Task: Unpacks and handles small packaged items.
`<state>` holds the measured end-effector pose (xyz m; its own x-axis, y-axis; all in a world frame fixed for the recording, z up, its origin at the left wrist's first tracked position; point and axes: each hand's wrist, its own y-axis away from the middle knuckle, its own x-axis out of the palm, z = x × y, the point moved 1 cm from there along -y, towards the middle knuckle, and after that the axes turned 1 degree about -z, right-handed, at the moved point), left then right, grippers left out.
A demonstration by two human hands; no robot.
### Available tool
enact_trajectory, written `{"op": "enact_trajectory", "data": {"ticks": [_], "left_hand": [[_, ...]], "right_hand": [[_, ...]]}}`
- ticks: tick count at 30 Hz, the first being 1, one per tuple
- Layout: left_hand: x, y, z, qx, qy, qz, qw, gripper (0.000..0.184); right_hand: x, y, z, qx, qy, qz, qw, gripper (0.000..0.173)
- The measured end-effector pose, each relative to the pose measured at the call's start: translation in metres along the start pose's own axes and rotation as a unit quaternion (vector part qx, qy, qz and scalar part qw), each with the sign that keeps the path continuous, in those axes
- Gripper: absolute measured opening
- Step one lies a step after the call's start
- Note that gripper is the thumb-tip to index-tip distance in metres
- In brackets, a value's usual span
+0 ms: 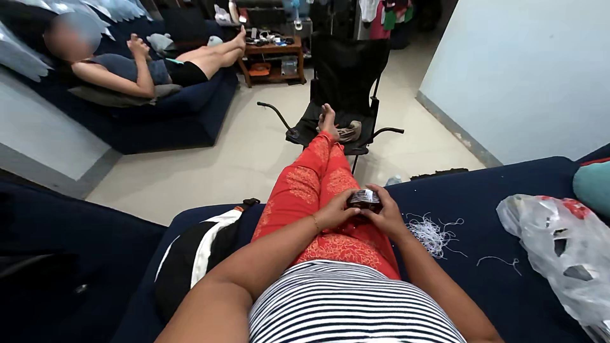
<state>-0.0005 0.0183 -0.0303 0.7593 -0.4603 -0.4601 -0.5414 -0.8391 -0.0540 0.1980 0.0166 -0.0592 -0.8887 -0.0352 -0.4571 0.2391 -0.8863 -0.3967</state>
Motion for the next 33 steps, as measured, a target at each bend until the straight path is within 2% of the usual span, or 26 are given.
{"op": "enact_trajectory", "data": {"ticks": [3, 6, 9, 14, 28, 30, 33], "left_hand": [[0.005, -0.002, -0.001, 0.031, -0.027, -0.025, 0.999, 0.059], [0.007, 0.002, -0.014, 0.061, -0.053, -0.047, 0.996, 0.061], [0.003, 0.005, -0.018, 0.092, -0.063, -0.088, 0.990, 0.068], [0.001, 0.000, 0.003, 0.019, 0.012, -0.012, 1.000, 0.066], [0.005, -0.003, 0.007, 0.026, -0.020, 0.010, 0.999, 0.072], [0.003, -0.001, 0.004, 0.016, -0.014, 0.007, 1.000, 0.071], [-0.001, 0.006, -0.004, -0.016, 0.024, -0.029, 0.999, 0.065]], "right_hand": [[0.000, 0.006, 0.009, -0.019, -0.021, 0.002, 1.000, 0.060], [0.005, 0.008, 0.019, -0.058, -0.019, -0.049, 0.997, 0.048], [0.007, 0.006, 0.034, -0.059, -0.006, -0.067, 0.996, 0.051], [0.021, 0.006, 0.010, -0.017, 0.024, 0.001, 1.000, 0.062], [0.025, 0.016, 0.003, -0.052, 0.024, -0.032, 0.998, 0.065], [0.023, 0.016, 0.005, -0.049, -0.012, -0.035, 0.998, 0.072], [0.020, 0.019, 0.001, 0.018, -0.120, -0.019, 0.992, 0.094]]}}
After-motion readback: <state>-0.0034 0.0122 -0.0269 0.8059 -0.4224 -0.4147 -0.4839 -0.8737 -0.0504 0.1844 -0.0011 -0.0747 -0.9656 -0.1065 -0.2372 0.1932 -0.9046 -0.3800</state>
